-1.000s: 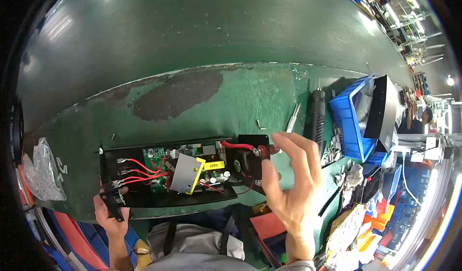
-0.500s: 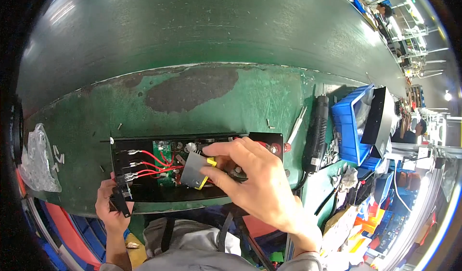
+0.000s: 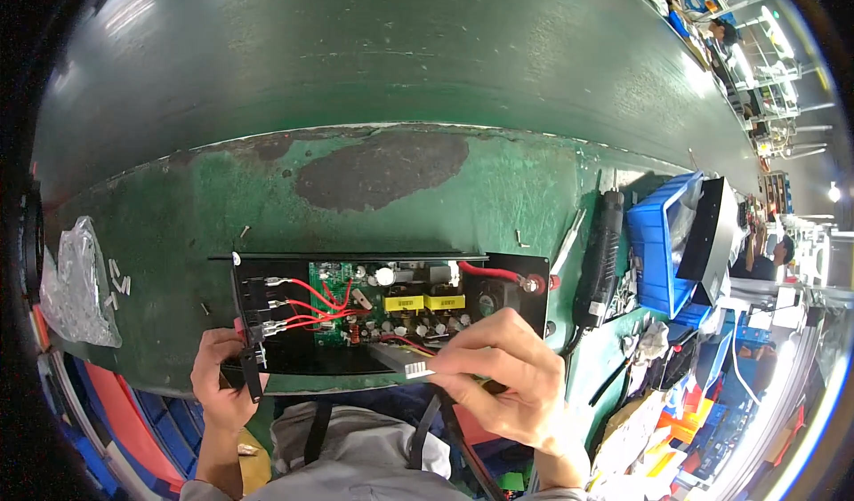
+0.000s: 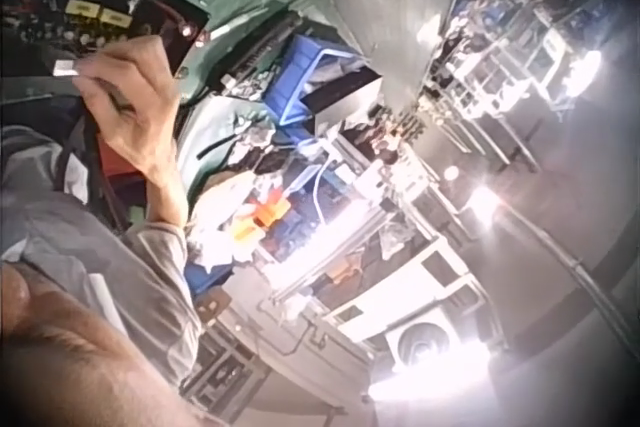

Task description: Assembling electronic components into a metal chassis on a factory production line.

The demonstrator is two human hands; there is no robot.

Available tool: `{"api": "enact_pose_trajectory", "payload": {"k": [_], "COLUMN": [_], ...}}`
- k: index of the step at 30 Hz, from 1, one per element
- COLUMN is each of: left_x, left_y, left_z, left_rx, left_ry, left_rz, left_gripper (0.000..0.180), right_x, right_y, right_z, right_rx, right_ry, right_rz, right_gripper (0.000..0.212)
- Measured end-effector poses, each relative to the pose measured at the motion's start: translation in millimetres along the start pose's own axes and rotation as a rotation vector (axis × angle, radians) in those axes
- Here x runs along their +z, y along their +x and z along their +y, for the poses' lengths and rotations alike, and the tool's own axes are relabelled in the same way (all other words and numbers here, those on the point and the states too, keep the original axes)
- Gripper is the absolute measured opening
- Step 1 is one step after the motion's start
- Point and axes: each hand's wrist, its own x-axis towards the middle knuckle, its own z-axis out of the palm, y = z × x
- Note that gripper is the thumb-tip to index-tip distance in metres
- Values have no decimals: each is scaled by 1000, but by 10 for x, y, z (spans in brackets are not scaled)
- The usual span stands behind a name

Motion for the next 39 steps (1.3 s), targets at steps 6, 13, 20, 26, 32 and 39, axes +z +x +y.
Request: {"api": "enact_pose_trajectory", "payload": {"k": [6, 13, 20, 26, 32, 39], "left_x": [0, 13, -223, -204, 388, 478], "left_y": [-31, -52, -398, -73, 527, 651], "left_z": [1, -39, 20, 817, 1169, 953], "left_rx": [-22, -10, 466, 371, 172, 348], "left_ry": [48, 37, 201, -56, 96, 190], "left_rz": [11, 9, 278, -167, -280, -444], "left_gripper": [29, 27, 40, 27, 44, 57], "right_x": [94, 45, 66, 103, 111, -154], "right_y": [93, -64, 6, 35, 27, 6], "right_z": [-83, -46, -28, -86, -2, 0], "right_rx": [8, 31, 40, 34, -91, -168], "right_ry": [-8, -43, -9, 21, 107, -170], "right_rz": [-5, 20, 8, -51, -144, -179], "right_gripper": [19, 19, 21, 23, 26, 34]}}
